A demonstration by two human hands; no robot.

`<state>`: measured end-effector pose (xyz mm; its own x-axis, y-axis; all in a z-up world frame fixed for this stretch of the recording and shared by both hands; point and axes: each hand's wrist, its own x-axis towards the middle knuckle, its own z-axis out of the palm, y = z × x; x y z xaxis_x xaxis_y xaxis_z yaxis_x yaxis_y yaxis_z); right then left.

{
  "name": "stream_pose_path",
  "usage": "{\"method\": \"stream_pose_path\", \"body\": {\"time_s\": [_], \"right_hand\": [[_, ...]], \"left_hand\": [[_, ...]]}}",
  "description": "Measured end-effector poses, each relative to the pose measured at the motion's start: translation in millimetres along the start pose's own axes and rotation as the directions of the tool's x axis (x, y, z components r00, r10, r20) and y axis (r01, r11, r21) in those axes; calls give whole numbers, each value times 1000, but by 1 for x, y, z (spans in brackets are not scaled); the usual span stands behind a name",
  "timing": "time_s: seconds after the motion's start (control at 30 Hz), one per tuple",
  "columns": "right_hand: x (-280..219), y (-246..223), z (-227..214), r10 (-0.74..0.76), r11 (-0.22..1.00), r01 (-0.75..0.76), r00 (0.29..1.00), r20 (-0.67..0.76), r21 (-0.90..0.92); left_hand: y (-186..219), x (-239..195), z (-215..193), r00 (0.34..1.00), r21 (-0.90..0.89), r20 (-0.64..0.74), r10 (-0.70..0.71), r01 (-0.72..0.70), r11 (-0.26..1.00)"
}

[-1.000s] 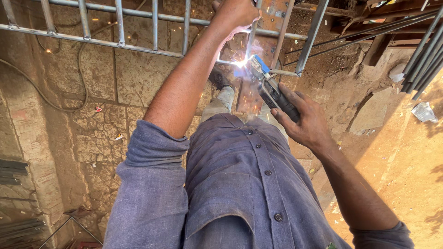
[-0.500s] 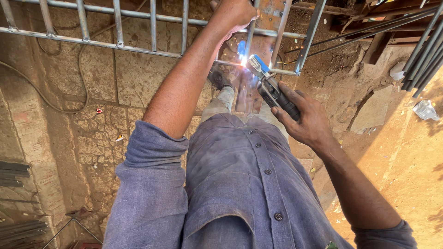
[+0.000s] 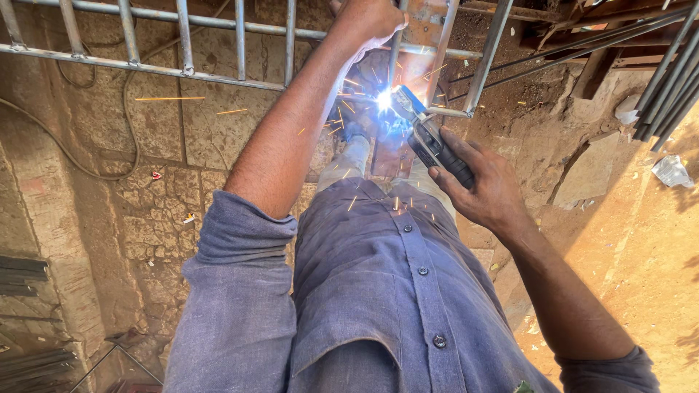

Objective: The person welds metal bars to a frame using a welding tool and measures the alignment with a tape measure.

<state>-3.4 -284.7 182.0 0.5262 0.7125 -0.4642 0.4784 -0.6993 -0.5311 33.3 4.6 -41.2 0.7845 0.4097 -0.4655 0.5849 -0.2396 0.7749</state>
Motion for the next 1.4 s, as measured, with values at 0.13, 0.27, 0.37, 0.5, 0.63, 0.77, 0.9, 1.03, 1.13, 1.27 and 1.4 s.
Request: {"method": "stream_pose_path", "body": {"time_s": [0.13,0.27,0.37,0.5,0.63,0.77,0.9,1.03,1.13,1.27,1.4], "right_hand": [[0,-3,-2,-1,1000,1,1000,4,3],[1,-5,-5,17,1000,-16,1000,22,-20],[3,-5,-8,46,998,-43,997,56,-47],[5,-1,-10,60,997,-54,994,97,-63],[3,12,-10,55,995,-59,997,53,77],[-3,41,-14,46,802,12,996,-82,598],[-1,78,-21,105,355,87,986,-132,931],[-9,110,-20,172,11,57,983,-58,998],[-12,132,-18,151,-66,39,988,-28,997],[-9,161,-18,187,-93,-6,982,24,996],[-5,190,-23,196,14,-104,976,99,995]], "left_hand": [[6,-5,-3,1000,109,-6,-2,3,994],[7,-7,-3,1000,22,24,-20,20,1000],[6,-4,-5,999,54,34,-14,12,998],[1,-4,-5,1000,135,15,1,-3,991],[-4,-7,-3,969,216,-66,236,-217,952],[-5,-17,-7,996,181,-35,80,-72,981],[3,-23,-18,988,264,-37,149,-134,955],[11,-32,-24,993,219,-39,107,-96,971],[19,-37,-25,975,235,-128,183,-150,960],[23,-41,-28,979,267,-122,166,-129,955],[19,-41,-33,998,172,-28,51,-46,984]]}}
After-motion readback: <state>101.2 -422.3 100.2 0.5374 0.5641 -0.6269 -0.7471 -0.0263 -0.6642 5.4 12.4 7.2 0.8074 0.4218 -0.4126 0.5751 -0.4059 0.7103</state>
